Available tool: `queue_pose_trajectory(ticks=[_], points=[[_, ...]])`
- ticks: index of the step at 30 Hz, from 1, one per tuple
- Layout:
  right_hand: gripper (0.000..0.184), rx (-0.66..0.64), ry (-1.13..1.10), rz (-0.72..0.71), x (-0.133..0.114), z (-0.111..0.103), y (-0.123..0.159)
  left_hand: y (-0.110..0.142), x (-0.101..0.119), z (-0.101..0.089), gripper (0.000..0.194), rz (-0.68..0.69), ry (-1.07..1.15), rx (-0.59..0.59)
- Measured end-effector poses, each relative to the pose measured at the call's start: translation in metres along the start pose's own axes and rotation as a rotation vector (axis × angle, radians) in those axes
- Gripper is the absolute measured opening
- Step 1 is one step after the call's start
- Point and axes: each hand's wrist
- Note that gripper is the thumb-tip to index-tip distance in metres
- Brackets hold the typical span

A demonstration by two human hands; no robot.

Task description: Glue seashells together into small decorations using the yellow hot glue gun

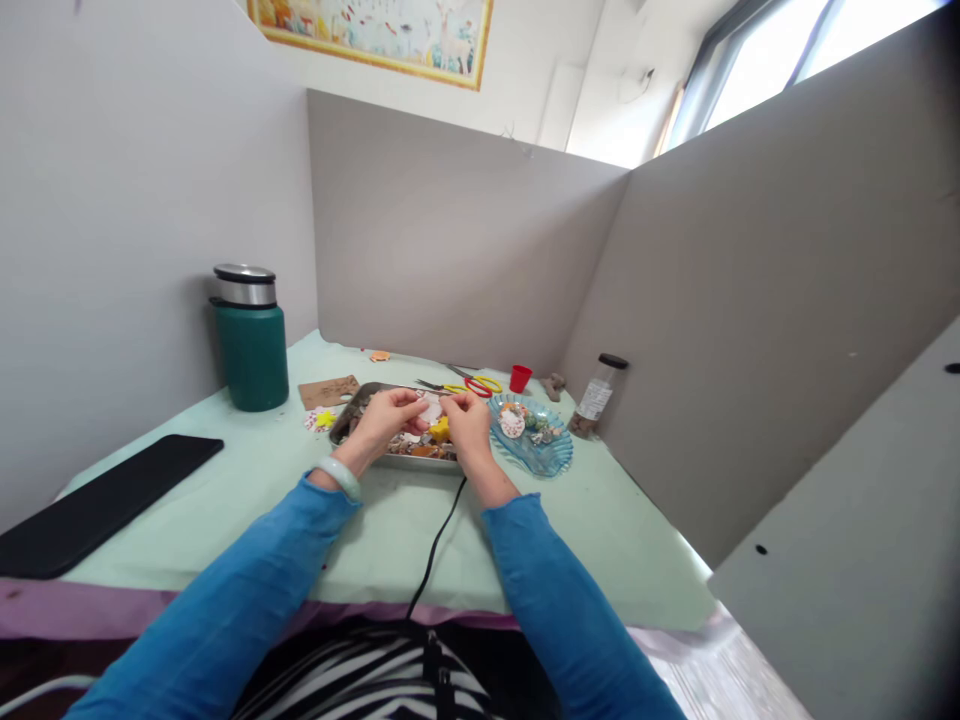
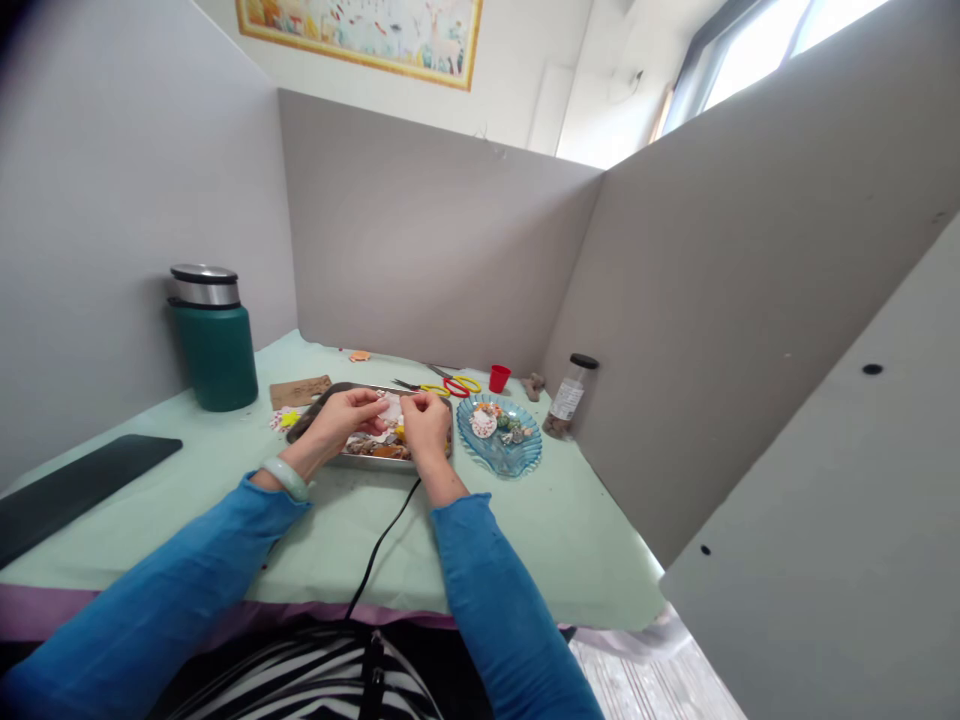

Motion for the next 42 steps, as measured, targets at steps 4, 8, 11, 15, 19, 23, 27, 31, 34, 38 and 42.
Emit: queue_pose_trajectory(ticks=[4, 8, 11, 15, 19, 23, 27, 31, 34, 38, 42], points=[[0.013, 0.003, 0.049, -0.042, -0.007, -0.003, 0.004, 0.001, 0.001, 0.000, 0.035, -0.015, 0.014, -0.007], [0.013, 0.000, 0.108, -0.087, -0.014, -0.005, 0.009, 0.001, 0.002, -0.001, 0.036, -0.023, 0.060, -0.010], [0.013, -0.006, 0.128, -0.090, -0.018, -0.006, 0.012, 0.001, 0.001, -0.001, 0.037, -0.030, 0.095, -0.002], [0.013, -0.012, 0.133, -0.091, -0.022, -0.007, 0.014, 0.001, 0.001, -0.002, 0.037, -0.039, 0.124, -0.006], [0.012, -0.001, 0.129, -0.099, -0.022, -0.007, 0.014, 0.001, 0.002, -0.003, 0.038, -0.030, 0.136, -0.025], [0.013, 0.001, 0.128, -0.109, -0.020, -0.006, 0.013, 0.002, 0.005, -0.002, 0.039, -0.022, 0.148, -0.030], [0.012, -0.025, 0.148, -0.116, -0.021, -0.007, 0.014, 0.003, 0.007, 0.000, 0.040, -0.006, 0.130, 0.006], [0.012, -0.032, 0.159, -0.104, -0.023, -0.007, 0.016, 0.003, 0.005, 0.000, 0.040, -0.008, 0.087, 0.038], [0.012, -0.032, 0.156, -0.105, -0.023, -0.007, 0.016, 0.002, 0.003, -0.001, 0.041, 0.000, 0.065, 0.052], [0.013, -0.039, 0.167, -0.102, -0.025, -0.007, 0.017, 0.002, 0.002, -0.001, 0.043, 0.006, 0.042, 0.077], [0.013, -0.044, 0.184, -0.109, -0.027, -0.008, 0.018, 0.002, 0.004, 0.000, 0.043, 0.016, 0.047, 0.094]])
Point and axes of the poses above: each hand's wrist, its own y-axis away from the middle knuckle, its own z-axis out of the palm, x = y × z, and after that the axes turned 1 degree about z, right-handed
